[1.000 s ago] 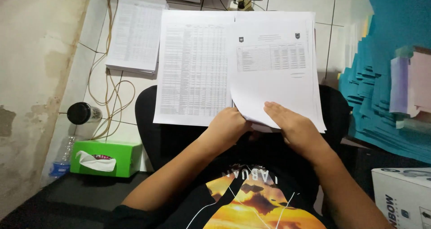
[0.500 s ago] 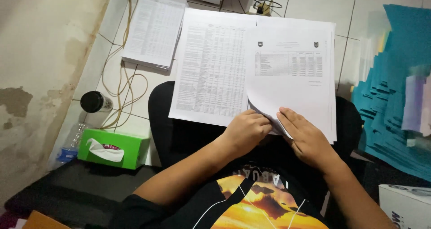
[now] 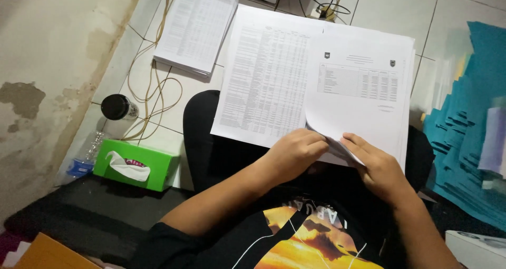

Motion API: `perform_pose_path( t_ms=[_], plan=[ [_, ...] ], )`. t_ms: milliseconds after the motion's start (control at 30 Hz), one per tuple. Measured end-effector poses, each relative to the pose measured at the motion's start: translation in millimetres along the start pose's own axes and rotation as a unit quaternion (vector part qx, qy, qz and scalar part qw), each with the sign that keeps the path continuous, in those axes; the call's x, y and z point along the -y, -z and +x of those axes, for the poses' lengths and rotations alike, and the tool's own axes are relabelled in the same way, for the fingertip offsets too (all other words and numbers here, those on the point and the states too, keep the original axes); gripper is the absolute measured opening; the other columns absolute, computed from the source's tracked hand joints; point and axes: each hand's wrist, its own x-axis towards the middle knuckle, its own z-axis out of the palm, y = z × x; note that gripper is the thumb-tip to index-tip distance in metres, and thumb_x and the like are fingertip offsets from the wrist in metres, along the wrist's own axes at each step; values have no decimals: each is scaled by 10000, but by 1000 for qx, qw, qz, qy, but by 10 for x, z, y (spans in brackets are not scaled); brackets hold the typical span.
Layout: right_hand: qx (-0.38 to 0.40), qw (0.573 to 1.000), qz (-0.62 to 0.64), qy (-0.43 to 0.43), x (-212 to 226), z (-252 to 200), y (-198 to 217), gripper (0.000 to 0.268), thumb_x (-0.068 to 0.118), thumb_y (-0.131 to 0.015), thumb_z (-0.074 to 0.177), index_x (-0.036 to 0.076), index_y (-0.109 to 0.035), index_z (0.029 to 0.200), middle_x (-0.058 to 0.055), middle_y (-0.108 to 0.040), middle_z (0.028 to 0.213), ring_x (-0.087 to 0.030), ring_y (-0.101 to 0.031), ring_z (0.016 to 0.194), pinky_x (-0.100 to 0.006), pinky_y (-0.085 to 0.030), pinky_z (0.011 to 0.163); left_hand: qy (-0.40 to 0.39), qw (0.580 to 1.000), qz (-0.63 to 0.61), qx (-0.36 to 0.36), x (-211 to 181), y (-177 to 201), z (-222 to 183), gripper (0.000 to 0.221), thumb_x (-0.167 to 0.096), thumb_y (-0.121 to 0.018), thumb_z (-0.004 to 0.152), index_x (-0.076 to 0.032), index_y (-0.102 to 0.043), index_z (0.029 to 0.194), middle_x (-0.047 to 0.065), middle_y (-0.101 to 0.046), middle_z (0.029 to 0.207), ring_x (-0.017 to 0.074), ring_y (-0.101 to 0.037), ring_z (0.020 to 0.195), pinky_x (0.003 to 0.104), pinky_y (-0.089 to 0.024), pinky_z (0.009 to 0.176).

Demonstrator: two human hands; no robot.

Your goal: The person sorts a large stack of printed documents by hand, flipping through individual papers, then aligning them into a neat stack.

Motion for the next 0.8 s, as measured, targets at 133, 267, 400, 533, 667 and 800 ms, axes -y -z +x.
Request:
perform_pose_path(
  t_ms=[133, 267, 400, 533, 667, 800],
  plan=[
    [75, 978, 117, -154, -109, 111, 384, 741, -54, -497, 787, 147, -535, 1499, -94, -558, 1518, -230, -499, 1408, -344, -334, 1181, 65, 995, 39, 61, 445, 1086, -214, 366, -158, -753, 940, 8, -670, 1255, 238, -620, 1393, 383, -607, 1291, 491, -500, 1136],
    [-37, 990, 23, -131, 501, 559, 622, 559, 396, -338, 1090, -60, -618, 1250, -276, -697, 1036, -416, -677, 893, -486, -480, 733, 46, 964, 206, 160, 831, 1349, -755, 585, -427, -768, 900, -67, -600, 1329, 240, -548, 1463, 420, -543, 1353, 568, -416, 1121],
    [-170, 982, -76, 36, 1042, 1165, 9, 385, 126, -481, 1063, 91, -644, 1409, -150, -727, 1288, -294, -696, 1150, -388, -576, 904, 23, 973, 204, 102, 934, 1118, -1101, 439, -410, -667, 971, -120, -677, 1301, 172, -684, 1307, 347, -659, 1228, 499, -445, 1112],
    [-130, 985, -97, 63, 1524, 1422, -397, 355, 64, -489, 1009, 67, -648, 1326, -153, -728, 1269, -282, -720, 1101, -363, -594, 861, 19, 981, 171, 87, 863, 1286, -1013, 653, -489, -775, 837, -59, -660, 1314, 170, -696, 1262, 346, -665, 1194, 512, -416, 1142],
    [-52, 992, -93, 61, 1713, 1398, -560, 321, 91, -517, 989, 46, -658, 1273, -165, -722, 1249, -292, -725, 1096, -351, -604, 828, 58, 972, 190, 128, 650, 1593, -718, 404, -420, -785, 860, -99, -739, 1100, 81, -741, 1023, 294, -701, 1054, 429, -519, 1013],
    [-57, 988, -115, 84, 1664, 1348, -721, 333, 44, -508, 982, 21, -660, 1278, -184, -705, 1294, -287, -691, 1188, -328, -573, 927, 103, 957, 198, 184, 790, 1525, -864, 319, -446, -760, 858, -153, -752, 732, 25, -691, 609, 253, -694, 685, 312, -569, 661]
  ],
)
